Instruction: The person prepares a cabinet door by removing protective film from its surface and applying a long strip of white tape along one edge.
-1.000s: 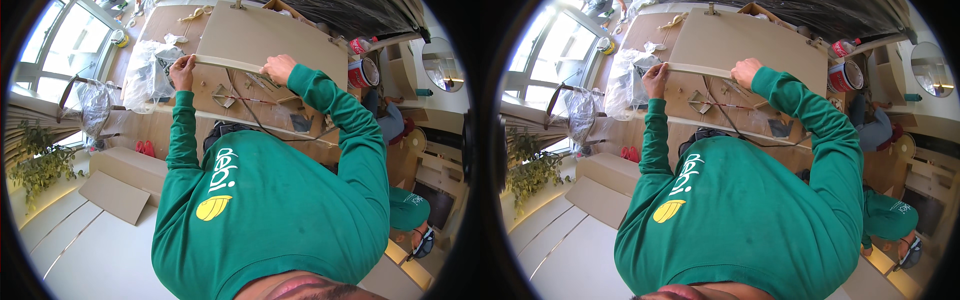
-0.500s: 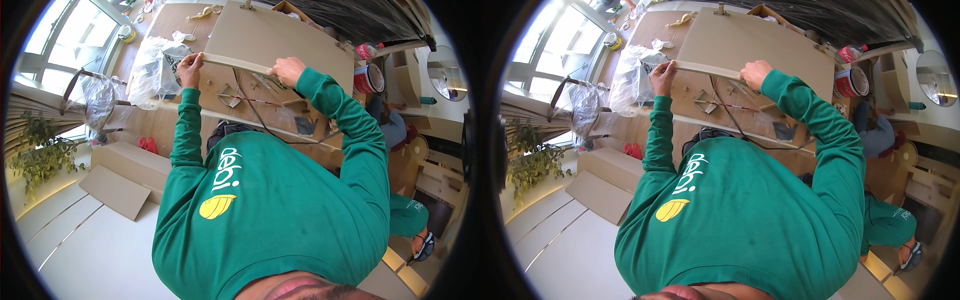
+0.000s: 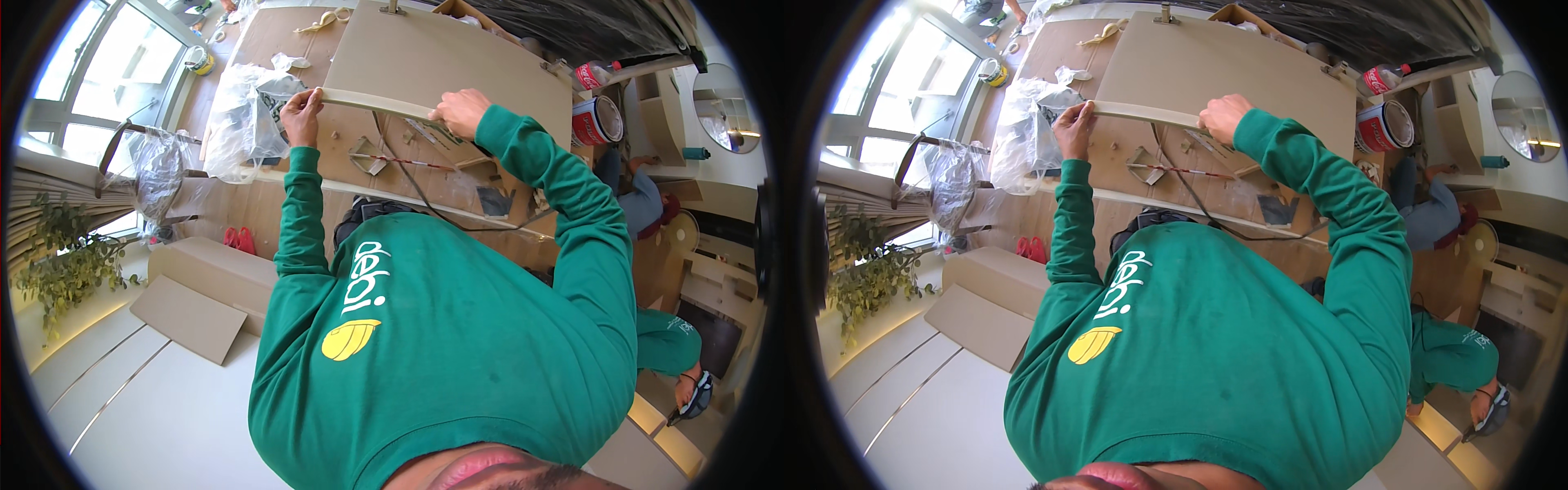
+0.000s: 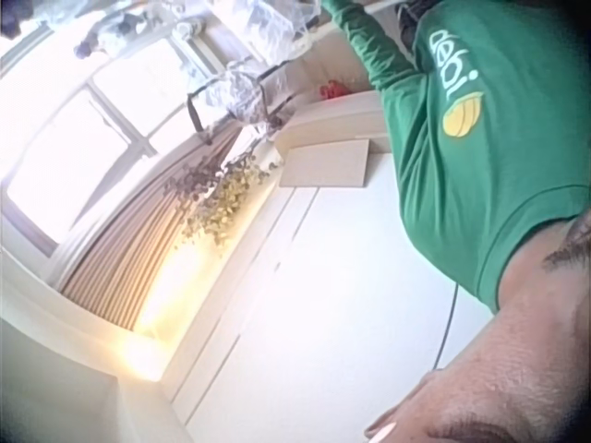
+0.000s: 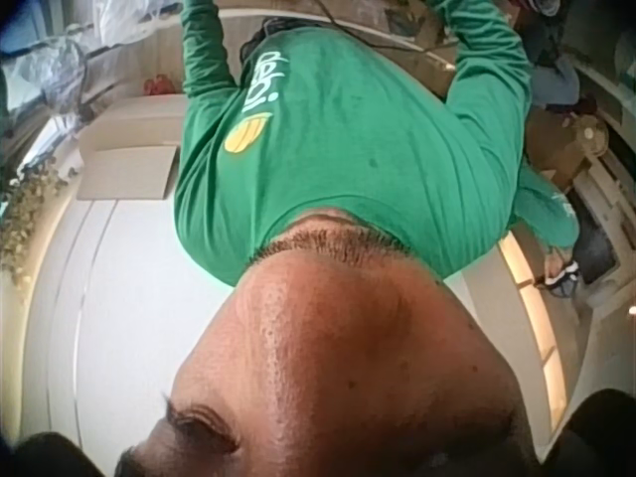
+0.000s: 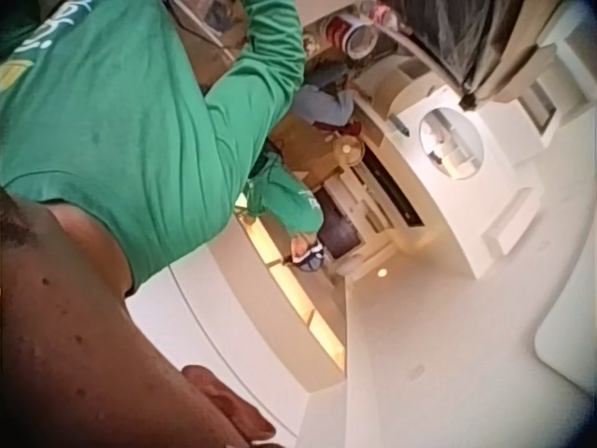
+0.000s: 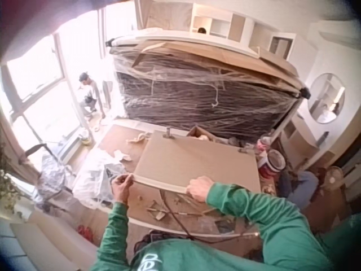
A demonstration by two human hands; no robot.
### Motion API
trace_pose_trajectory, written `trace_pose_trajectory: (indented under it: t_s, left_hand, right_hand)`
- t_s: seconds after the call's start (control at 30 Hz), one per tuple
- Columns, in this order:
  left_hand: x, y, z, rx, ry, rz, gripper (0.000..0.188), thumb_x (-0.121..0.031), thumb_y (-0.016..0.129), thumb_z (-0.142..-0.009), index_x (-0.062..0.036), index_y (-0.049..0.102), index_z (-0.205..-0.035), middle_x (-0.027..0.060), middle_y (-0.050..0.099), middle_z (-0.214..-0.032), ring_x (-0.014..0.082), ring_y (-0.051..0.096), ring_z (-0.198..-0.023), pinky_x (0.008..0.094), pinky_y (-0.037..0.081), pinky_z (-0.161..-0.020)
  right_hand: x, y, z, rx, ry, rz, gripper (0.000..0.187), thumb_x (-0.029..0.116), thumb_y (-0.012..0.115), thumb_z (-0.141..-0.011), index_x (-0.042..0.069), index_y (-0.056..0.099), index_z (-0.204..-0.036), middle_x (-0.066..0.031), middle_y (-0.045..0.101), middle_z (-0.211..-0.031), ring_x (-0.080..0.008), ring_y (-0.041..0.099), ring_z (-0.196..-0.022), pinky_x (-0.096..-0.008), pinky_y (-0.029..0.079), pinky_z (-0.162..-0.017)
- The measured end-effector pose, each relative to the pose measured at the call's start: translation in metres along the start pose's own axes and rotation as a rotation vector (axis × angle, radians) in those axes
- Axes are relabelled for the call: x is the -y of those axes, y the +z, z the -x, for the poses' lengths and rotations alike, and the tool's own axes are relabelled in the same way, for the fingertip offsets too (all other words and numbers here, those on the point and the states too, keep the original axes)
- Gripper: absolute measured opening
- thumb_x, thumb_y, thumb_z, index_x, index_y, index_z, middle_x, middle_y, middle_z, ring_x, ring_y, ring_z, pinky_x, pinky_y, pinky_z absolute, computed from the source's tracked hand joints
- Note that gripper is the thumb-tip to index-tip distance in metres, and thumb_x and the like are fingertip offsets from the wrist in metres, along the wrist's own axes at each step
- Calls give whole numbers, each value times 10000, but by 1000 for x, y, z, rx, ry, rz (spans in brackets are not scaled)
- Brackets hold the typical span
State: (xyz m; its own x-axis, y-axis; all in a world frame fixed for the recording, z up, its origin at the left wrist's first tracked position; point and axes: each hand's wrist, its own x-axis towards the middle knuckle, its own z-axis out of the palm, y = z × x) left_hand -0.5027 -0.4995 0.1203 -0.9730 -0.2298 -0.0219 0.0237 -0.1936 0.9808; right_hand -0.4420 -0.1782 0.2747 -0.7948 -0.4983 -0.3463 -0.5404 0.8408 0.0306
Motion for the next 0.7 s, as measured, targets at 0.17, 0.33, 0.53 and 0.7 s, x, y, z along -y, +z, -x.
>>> trace_pose_trajectory:
  t_s: [0.17, 0.33, 0.53, 0.7]
  left_hand:
    - [-4, 2, 1, -1, -20, -4, 223, -143, 777, -915, 52, 729, -1012, 40, 693, -878, 93, 648, -748, 210, 568, -683]
    - [-2, 0, 1, -3, -25, -17, 217, -141, 776, -915, 49, 731, -1009, 38, 692, -879, 93, 650, -755, 215, 576, -696]
    - [-2, 1, 2, -8, -18, 2, 212, -137, 774, -915, 50, 733, -1006, 41, 695, -881, 93, 650, -751, 214, 575, -691]
    - [1, 1, 1, 3, -48, 25, 244, -152, 769, -921, 57, 722, -1037, 47, 697, -861, 98, 655, -747, 231, 580, -712]
  right_hand:
    - [1, 0, 0, -2, 3, 10, 339, 99, 597, -828, 220, 794, -1077, -140, 754, -967, -342, 724, -904, -448, 580, -790]
    - [0, 0, -1, 2, -5, 22, 331, 110, 605, -831, 217, 793, -1082, -138, 756, -977, -339, 726, -911, -442, 582, -796]
    - [0, 0, -2, 1, 1, 18, 310, 115, 606, -831, 211, 794, -1058, -135, 756, -964, -340, 726, -907, -445, 582, -789]
    - [0, 4, -5, 4, 11, 38, 228, 118, 609, -819, 178, 785, -951, -133, 752, -927, -342, 724, -893, -452, 579, -765]
